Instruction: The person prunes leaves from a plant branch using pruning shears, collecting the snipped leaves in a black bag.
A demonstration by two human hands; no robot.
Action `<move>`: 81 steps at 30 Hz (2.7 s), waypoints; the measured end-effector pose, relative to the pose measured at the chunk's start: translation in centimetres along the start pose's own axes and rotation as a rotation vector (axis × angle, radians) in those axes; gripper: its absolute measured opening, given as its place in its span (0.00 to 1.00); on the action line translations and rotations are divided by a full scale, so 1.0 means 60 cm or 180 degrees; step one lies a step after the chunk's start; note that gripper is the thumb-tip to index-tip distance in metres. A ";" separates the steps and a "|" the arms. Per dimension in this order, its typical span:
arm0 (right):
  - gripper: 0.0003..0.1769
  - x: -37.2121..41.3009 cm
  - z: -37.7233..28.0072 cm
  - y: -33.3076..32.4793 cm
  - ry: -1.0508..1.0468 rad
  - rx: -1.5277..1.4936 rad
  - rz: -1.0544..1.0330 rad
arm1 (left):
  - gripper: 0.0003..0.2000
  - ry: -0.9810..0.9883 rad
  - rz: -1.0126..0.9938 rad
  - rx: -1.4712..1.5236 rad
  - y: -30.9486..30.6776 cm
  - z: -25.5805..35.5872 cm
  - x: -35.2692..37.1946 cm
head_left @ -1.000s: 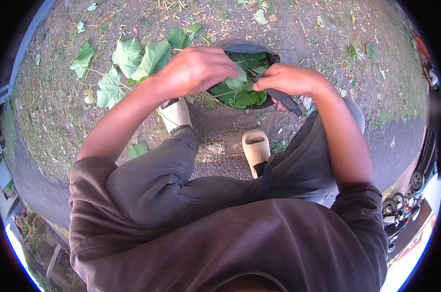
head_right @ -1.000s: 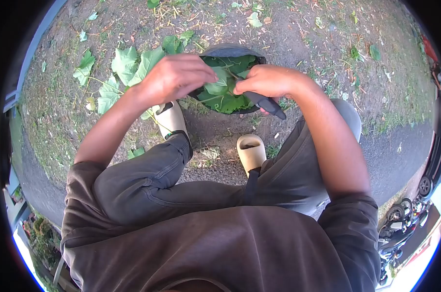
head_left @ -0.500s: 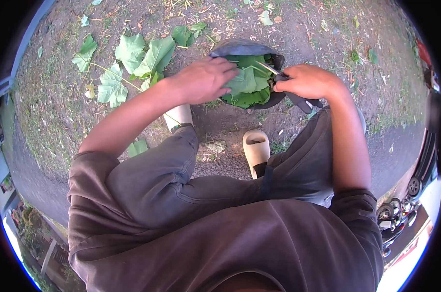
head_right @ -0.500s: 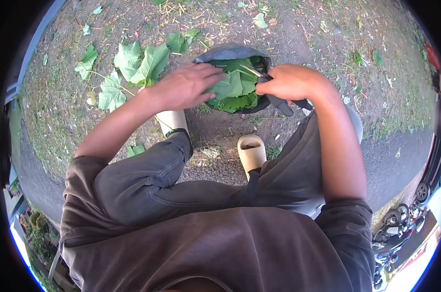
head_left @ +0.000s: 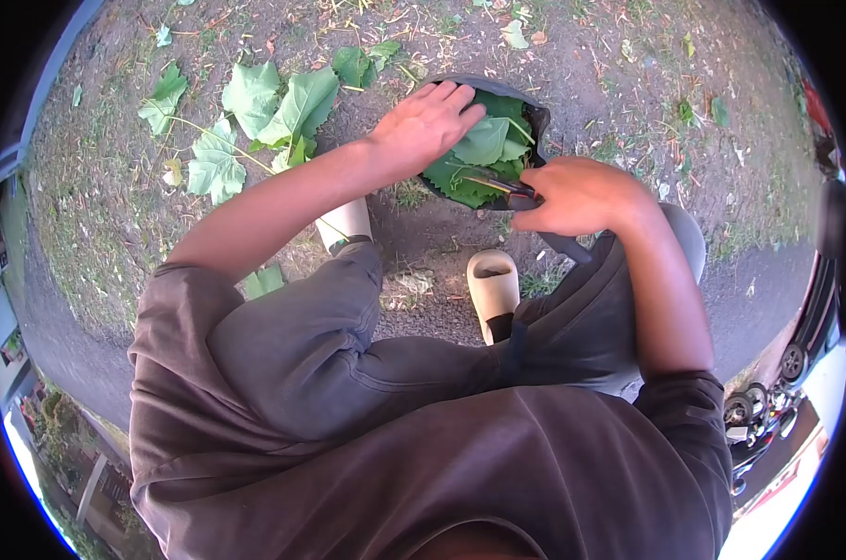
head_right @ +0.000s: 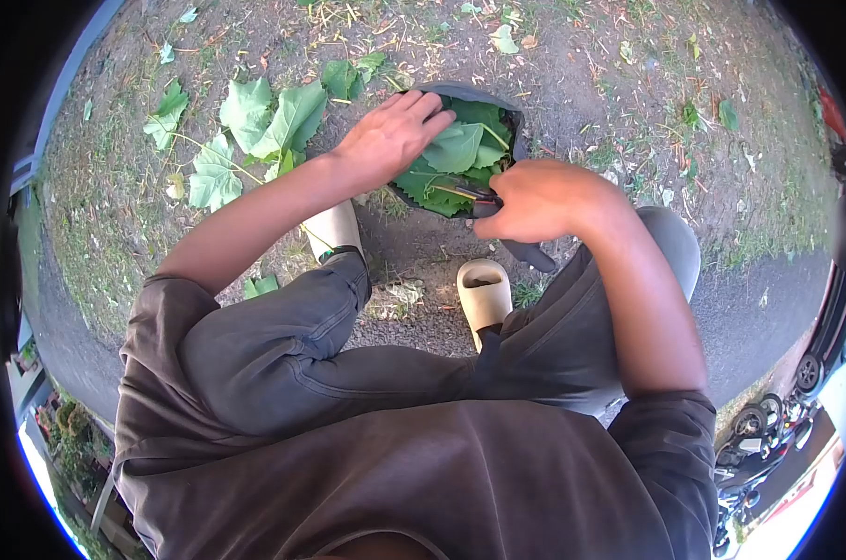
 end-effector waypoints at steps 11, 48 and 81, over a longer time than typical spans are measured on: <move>0.33 -0.017 -0.006 -0.011 0.0119 0.0191 -0.0037 | 0.21 -0.0107 -0.0149 0.1693 -0.150 -0.054 0.013; 0.34 -0.028 -0.059 -0.006 -0.0347 0.0944 0.0956 | 0.07 -0.0065 -0.0485 0.0842 -0.023 0.016 0.045; 0.41 0.019 -0.014 -0.069 -0.0153 0.0600 0.0961 | 0.12 -0.0375 -0.0157 0.0622 -0.039 0.000 0.049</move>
Point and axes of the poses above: each hand's wrist, its own x-axis away from the middle knuckle, its own y-axis out of the palm, z = x × y, the point moved 9 cm from there along -x, towards the middle knuckle, and after that the axes turned 13 degrees about -x, right-handed, at the moved point
